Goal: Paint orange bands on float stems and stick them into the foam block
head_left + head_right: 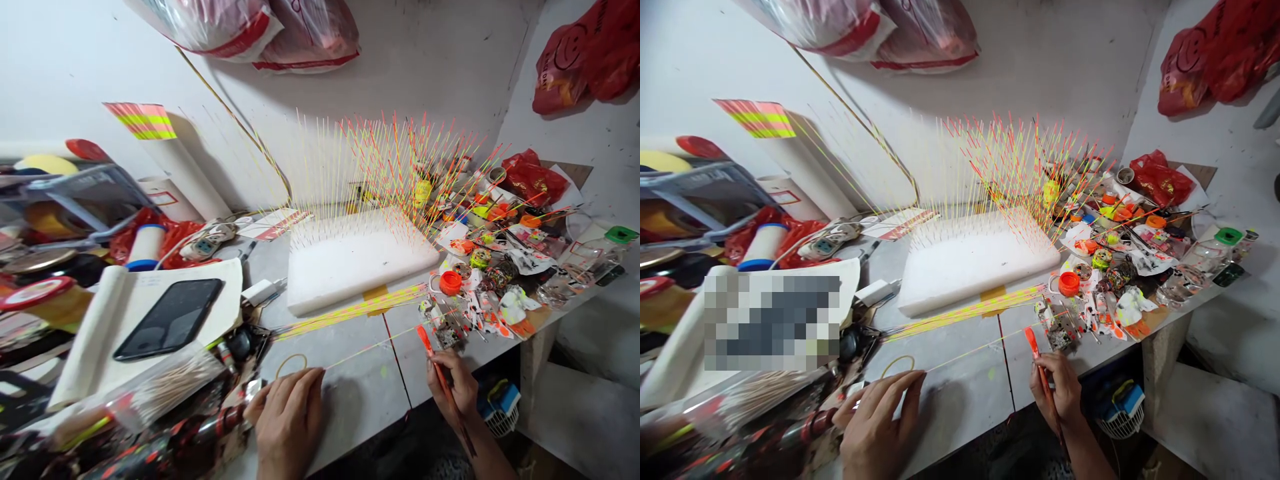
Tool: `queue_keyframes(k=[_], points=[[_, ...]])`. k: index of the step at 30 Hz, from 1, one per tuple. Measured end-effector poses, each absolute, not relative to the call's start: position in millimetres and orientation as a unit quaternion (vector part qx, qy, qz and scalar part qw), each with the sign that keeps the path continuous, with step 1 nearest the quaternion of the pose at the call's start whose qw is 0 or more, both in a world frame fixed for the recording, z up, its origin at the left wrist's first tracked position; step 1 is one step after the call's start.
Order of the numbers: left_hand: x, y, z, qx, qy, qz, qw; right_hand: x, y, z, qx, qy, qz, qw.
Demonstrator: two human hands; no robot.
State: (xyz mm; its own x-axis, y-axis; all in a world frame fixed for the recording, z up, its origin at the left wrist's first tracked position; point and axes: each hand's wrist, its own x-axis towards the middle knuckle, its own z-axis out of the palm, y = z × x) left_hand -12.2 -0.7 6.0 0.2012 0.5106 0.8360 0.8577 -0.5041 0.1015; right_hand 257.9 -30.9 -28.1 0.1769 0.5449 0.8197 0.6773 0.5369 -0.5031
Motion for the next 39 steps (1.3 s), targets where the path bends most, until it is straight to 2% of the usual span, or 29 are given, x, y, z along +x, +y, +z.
queue_keyframes(k=[9, 23, 39], points=[[-12.2, -2.1, 5.3, -0.752, -0.463, -0.428, 0.193, 257.4, -29.6, -24.8, -0.48, -0.646, -0.08, 0.588], [-9.5, -5.8, 1.3, -0.739, -0.487, -0.423, 0.191, 240.6, -38.1, -19.0, -0.443, -0.68, -0.04, 0.583], [-4.7, -7.6, 7.2, -0.739, -0.483, -0.428, 0.196, 242.5, -33.1, -24.4, -0.471, -0.677, -0.053, 0.563]])
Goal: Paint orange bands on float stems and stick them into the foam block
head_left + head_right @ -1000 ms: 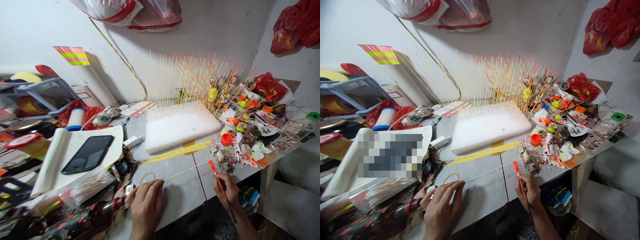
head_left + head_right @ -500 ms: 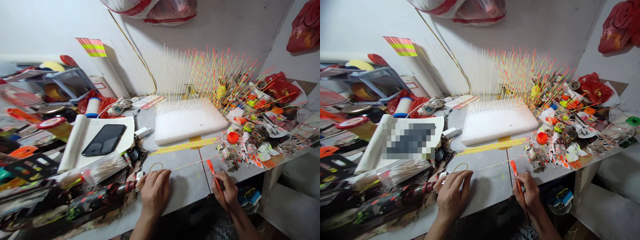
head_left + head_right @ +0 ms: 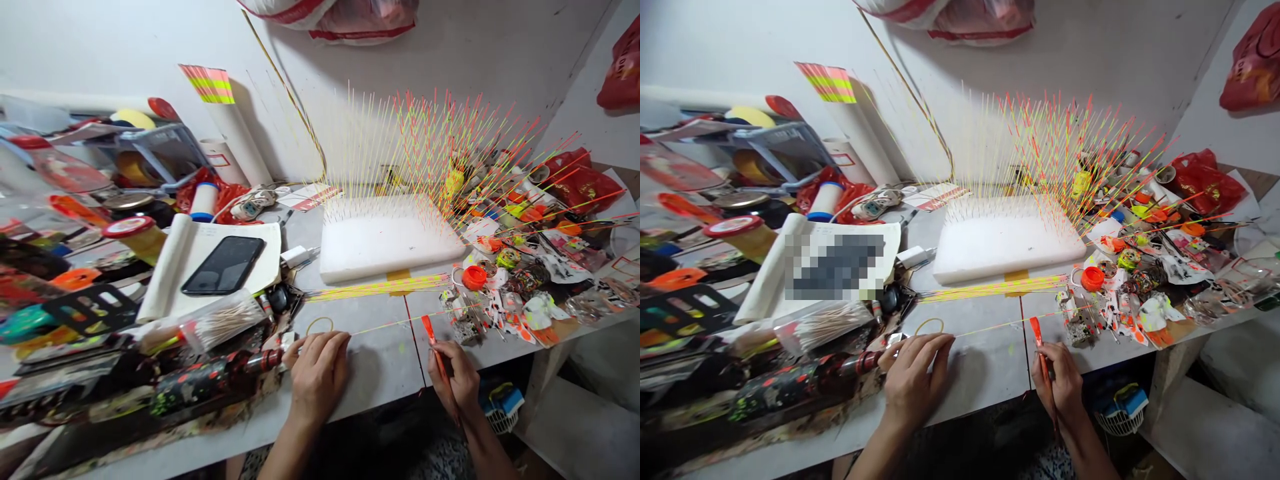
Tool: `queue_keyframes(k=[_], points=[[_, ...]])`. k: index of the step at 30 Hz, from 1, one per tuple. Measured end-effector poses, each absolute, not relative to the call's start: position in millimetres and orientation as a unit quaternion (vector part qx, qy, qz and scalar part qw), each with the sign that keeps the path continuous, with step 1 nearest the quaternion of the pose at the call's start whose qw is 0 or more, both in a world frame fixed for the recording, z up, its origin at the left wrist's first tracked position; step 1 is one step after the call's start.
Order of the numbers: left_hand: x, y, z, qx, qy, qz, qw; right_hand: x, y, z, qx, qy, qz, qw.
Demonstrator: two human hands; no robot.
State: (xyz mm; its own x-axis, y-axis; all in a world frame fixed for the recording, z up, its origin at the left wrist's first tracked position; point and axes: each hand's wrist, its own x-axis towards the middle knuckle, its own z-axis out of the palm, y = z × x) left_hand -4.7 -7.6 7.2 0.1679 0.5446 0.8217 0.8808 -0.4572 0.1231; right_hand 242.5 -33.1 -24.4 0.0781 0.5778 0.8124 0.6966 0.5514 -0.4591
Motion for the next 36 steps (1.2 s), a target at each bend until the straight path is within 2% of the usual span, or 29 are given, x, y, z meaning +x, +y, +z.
queue_keyframes(k=[24, 36], points=[[-1.9, -10.0, 6.8, -0.726, -0.496, -0.441, 0.179, 222.8, -38.1, -17.6, -0.412, -0.7, -0.01, 0.584], [-1.4, -11.2, 5.2, -0.726, -0.496, -0.447, 0.166, 225.6, -34.3, -27.5, -0.449, -0.71, -0.019, 0.542]])
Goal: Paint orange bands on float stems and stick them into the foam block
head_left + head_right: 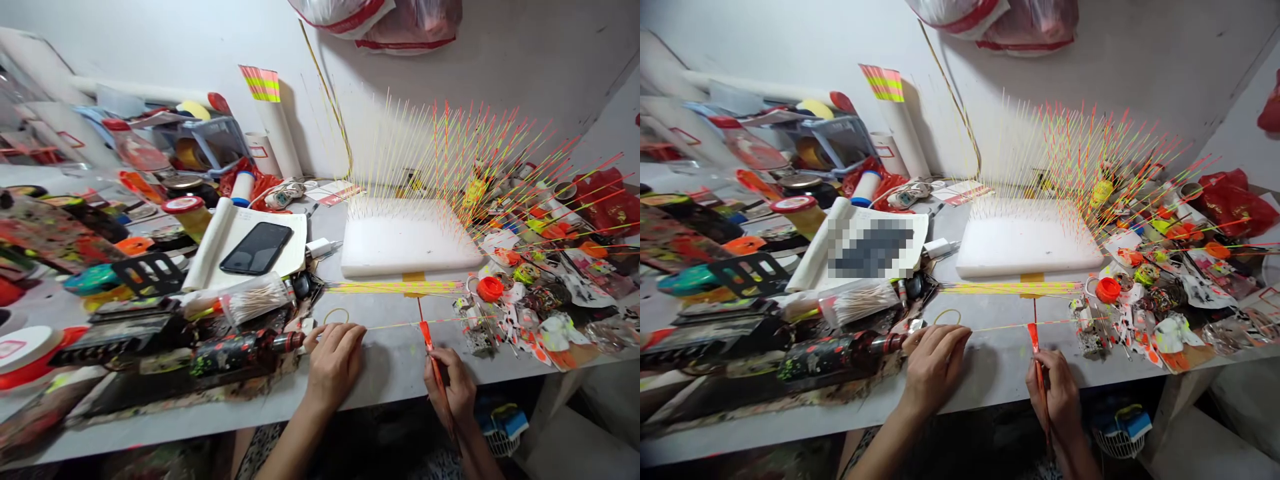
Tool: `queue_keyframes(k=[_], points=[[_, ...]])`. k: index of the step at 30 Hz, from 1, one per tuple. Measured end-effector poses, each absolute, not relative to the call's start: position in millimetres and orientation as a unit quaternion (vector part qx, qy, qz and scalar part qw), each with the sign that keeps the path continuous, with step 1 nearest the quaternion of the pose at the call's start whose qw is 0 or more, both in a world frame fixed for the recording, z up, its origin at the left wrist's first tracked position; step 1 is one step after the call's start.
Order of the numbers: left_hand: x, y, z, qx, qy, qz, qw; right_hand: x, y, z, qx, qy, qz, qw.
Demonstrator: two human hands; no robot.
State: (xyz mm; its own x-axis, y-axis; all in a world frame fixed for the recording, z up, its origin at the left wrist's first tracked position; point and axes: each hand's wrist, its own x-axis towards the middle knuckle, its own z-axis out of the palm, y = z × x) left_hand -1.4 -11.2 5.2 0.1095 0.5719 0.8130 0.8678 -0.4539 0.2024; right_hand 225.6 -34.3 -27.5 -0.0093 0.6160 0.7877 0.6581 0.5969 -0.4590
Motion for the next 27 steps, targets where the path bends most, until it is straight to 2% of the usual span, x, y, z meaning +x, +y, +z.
queue_keyframes(k=[15, 20, 27], points=[[-0.8, -11.8, 4.4, -0.719, -0.502, -0.455, 0.159, 217.6, -47.1, -27.1, -0.42, -0.707, 0.041, 0.567], [0.0, -12.5, 4.9, -0.718, -0.504, -0.455, 0.156, 204.4, -43.0, -19.5, -0.405, -0.703, 0.018, 0.585], [2.0, -13.3, 7.8, -0.717, -0.504, -0.458, 0.15, 205.1, -41.5, -30.0, -0.454, -0.703, 0.015, 0.547]])
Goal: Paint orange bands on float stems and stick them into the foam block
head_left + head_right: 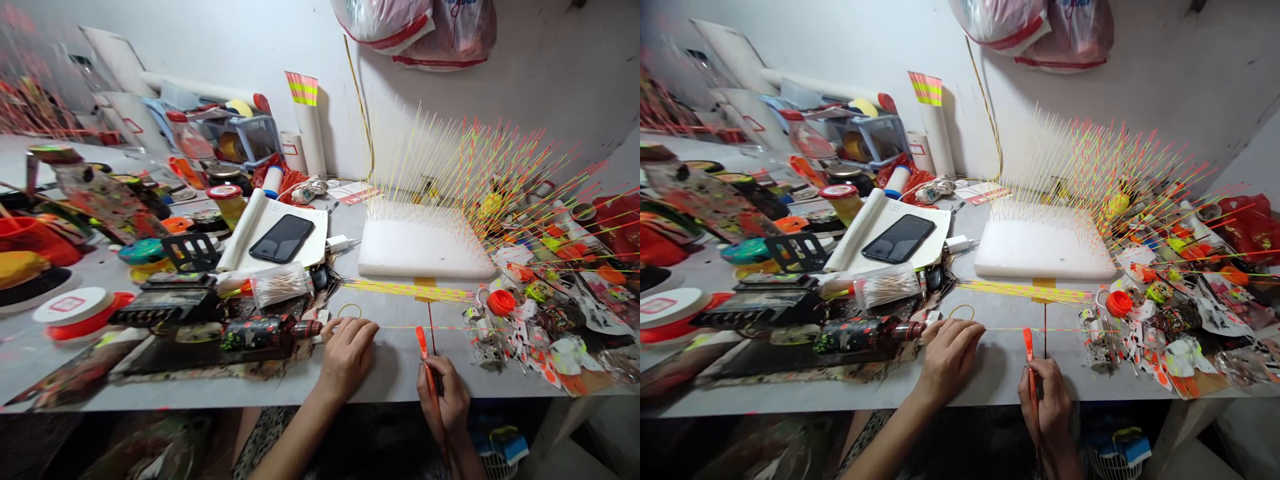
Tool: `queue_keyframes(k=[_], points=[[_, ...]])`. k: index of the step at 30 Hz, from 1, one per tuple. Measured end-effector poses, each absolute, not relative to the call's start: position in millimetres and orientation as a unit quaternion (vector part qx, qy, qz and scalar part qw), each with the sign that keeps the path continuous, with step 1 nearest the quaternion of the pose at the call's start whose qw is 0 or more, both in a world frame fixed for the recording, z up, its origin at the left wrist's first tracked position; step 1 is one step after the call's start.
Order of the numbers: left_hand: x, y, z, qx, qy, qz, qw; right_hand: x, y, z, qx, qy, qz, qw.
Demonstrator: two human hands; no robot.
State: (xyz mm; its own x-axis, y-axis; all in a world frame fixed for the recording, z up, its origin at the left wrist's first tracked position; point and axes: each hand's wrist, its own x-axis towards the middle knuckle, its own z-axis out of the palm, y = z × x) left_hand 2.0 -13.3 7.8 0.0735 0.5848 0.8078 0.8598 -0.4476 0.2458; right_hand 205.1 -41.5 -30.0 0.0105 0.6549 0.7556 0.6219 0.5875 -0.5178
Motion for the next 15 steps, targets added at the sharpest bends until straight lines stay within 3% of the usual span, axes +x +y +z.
queue_keyframes(k=[15], points=[[2.0, -15.1, 6.2, -0.711, -0.514, -0.459, 0.135, 207.8, -44.7, -31.2, -0.446, -0.705, 0.031, 0.55]])
